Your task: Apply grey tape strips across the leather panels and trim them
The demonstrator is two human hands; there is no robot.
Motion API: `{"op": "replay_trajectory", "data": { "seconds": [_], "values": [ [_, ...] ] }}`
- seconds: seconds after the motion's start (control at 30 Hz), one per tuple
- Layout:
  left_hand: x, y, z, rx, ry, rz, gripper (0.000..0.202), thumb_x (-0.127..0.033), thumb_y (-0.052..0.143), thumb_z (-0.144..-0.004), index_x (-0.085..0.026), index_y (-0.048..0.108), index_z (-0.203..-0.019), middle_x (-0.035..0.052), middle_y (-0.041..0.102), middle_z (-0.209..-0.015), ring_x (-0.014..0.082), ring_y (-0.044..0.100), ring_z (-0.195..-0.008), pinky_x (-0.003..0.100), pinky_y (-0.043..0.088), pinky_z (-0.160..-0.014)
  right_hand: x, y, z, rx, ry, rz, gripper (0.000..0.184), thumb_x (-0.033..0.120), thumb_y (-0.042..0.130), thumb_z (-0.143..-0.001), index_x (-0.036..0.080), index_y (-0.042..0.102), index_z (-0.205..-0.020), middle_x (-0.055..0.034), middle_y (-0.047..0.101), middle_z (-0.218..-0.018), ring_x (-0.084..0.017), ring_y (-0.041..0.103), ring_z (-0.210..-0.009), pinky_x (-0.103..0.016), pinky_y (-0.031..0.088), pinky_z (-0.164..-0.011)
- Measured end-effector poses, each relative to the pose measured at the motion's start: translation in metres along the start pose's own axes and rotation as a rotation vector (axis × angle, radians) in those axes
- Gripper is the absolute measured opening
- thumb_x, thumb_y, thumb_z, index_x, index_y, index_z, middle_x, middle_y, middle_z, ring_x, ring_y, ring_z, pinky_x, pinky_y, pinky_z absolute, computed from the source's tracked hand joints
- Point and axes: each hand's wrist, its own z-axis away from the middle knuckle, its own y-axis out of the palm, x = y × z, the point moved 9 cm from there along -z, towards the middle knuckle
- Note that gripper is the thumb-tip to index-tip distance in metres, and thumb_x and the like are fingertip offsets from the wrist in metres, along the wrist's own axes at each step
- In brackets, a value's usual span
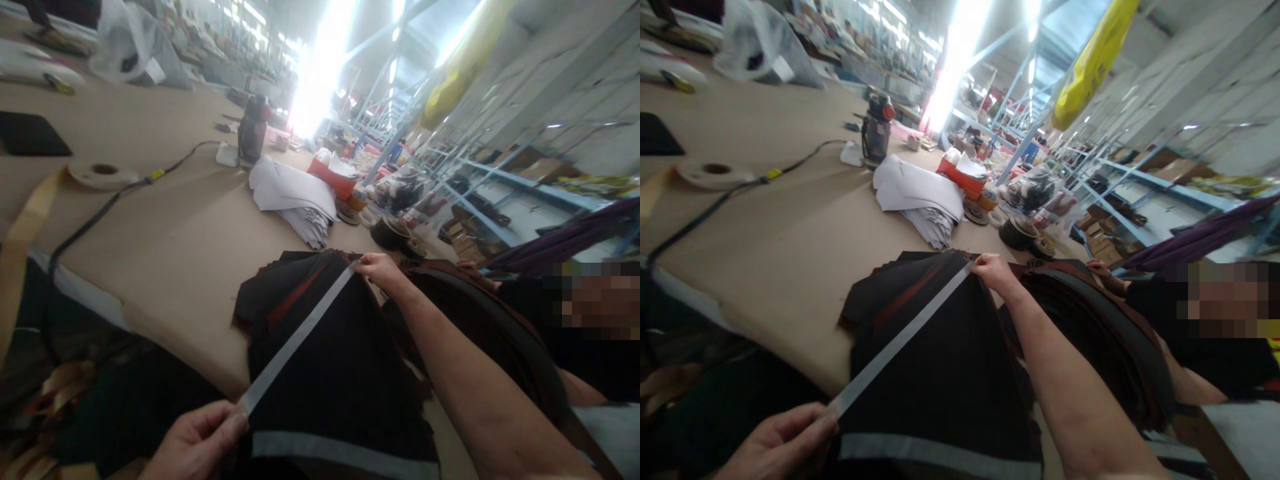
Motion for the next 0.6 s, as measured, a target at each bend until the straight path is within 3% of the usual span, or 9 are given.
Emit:
{"op": "replay_trajectory", "data": {
  "seconds": [0.17, 0.27, 0.33, 0.43, 0.5, 0.6],
  "values": [
    [-0.058, 0.004, 0.000, -0.026, 0.126, -0.225, 0.059, -0.076, 0.059, -0.052, -0.017, 0.055, -0.053, -0.0047, 0.038, -0.044, 0.0084, 0.029, -0.044, 0.022, 0.018, -0.043, -0.013, -0.009, -0.010, -0.074, 0.047, 0.091, 0.015, 0.029, 0.064, -0.069, 0.015, 0.064, -0.075, -0.0052, 0.063, -0.070, -0.020, 0.059, -0.071, -0.028, 0.043, -0.064],
    [-0.072, 0.004, 0.001, -0.041, 0.132, -0.283, 0.052, -0.068, 0.058, -0.056, -0.017, 0.054, -0.052, -0.0044, 0.040, -0.044, 0.0085, 0.031, -0.045, 0.022, 0.021, -0.045, -0.001, 0.000, 0.007, -0.122, 0.042, 0.083, 0.023, 0.030, 0.059, -0.074, 0.015, 0.060, -0.092, -0.0084, 0.064, -0.081, -0.022, 0.059, -0.079, -0.030, 0.043, -0.069],
    [-0.071, 0.002, 0.002, -0.040, 0.118, -0.290, 0.048, -0.064, 0.057, -0.057, -0.016, 0.056, -0.055, -0.0045, 0.041, -0.044, 0.0088, 0.033, -0.045, 0.022, 0.022, -0.045, 0.021, 0.014, 0.034, -0.088, -0.013, -0.029, 0.020, 0.031, 0.050, -0.081, 0.017, 0.055, -0.093, -0.0046, 0.061, -0.072, -0.019, 0.057, -0.067, -0.029, 0.042, -0.062],
    [-0.069, 0.000, 0.003, -0.033, 0.129, -0.295, 0.043, -0.059, 0.054, -0.061, -0.016, 0.057, -0.058, -0.0043, 0.042, -0.046, 0.0090, 0.033, -0.045, 0.022, 0.023, -0.045, 0.073, 0.048, 0.096, 0.166, -0.166, -0.314, 0.018, 0.033, 0.039, -0.088, 0.021, 0.049, -0.082, 0.0034, 0.050, -0.057, -0.012, 0.047, -0.048, -0.025, 0.039, -0.051],
    [-0.069, -0.001, 0.004, -0.041, 0.138, -0.304, 0.042, -0.057, 0.053, -0.063, -0.016, 0.057, -0.056, -0.0040, 0.042, -0.046, 0.0088, 0.032, -0.045, 0.022, 0.022, -0.044, 0.104, 0.065, 0.139, 0.299, -0.232, -0.397, 0.020, 0.032, 0.040, -0.089, 0.021, 0.051, -0.076, 0.0032, 0.050, -0.057, -0.011, 0.048, -0.050, -0.023, 0.040, -0.052],
    [-0.070, -0.001, 0.006, -0.041, 0.143, -0.310, 0.039, -0.055, 0.054, -0.065, -0.017, 0.054, -0.053, -0.0046, 0.041, -0.045, 0.0082, 0.031, -0.044, 0.022, 0.021, -0.043, 0.135, 0.074, 0.179, 0.304, -0.341, -0.443, 0.017, 0.026, 0.046, -0.087, 0.020, 0.058, -0.076, -0.0009, 0.059, -0.072, -0.012, 0.054, -0.062, -0.023, 0.043, -0.057]
  ]
}}
